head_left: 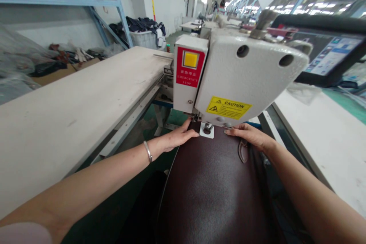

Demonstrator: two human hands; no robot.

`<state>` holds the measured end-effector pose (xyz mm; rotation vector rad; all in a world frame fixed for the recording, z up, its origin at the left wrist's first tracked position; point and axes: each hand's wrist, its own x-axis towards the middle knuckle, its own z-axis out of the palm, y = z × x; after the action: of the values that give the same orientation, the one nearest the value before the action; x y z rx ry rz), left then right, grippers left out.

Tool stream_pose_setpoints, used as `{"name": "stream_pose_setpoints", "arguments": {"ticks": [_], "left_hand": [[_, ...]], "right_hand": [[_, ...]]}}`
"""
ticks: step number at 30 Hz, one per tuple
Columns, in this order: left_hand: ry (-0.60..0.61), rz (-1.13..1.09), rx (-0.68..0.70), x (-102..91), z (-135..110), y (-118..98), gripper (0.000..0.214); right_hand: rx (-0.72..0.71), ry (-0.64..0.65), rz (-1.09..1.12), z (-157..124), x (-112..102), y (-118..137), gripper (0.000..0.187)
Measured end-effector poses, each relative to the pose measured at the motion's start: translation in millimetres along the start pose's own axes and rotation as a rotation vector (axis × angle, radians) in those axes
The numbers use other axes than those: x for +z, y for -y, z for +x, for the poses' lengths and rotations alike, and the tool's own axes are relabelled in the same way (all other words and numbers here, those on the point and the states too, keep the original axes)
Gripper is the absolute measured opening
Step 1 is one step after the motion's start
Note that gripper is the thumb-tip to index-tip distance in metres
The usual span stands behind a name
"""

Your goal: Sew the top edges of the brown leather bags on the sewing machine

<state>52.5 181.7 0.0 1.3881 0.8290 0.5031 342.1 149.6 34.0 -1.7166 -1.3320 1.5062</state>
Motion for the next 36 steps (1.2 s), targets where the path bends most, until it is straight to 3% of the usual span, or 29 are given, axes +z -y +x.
{"name": "stream_pose_setpoints", "arguments": {"ticks": [8,15,19,25,32,36], "left_hand": [[-0.044,0.062,0.066,4.1,8.2,-5.4,0.078],[-0.006,0.098,0.139,15.6,1.8,-0.2,0.091],[-0.013,0.06,0.081,10.0,-8.1,3.8,0.094],[-0.07,0.054,0.085,5.1,-3.5,-2.9,0.089],[-0.022,-0.103,0.048,14.8,-32.1,-6.5,0.085],[-0.011,-0.262,-0.059,23.3,-44.5,-5.3,0.077]], "right_hand": [[-0.018,-0.046,-0.042,11.5,-13.4,0.5,0.041],[0.08,-0.028,-0.102,-5.4,-16.3,-0.6,0.048],[0.064,-0.033,-0.062,-4.8,-5.1,4.8,0.045],[0.001,-0.045,-0.037,5.8,-3.6,7.0,0.043],[-0.073,-0.101,-0.116,-9.1,2.6,8.0,0.048],[-0.11,-0.145,-0.171,-20.0,8.4,7.2,0.049]]}}
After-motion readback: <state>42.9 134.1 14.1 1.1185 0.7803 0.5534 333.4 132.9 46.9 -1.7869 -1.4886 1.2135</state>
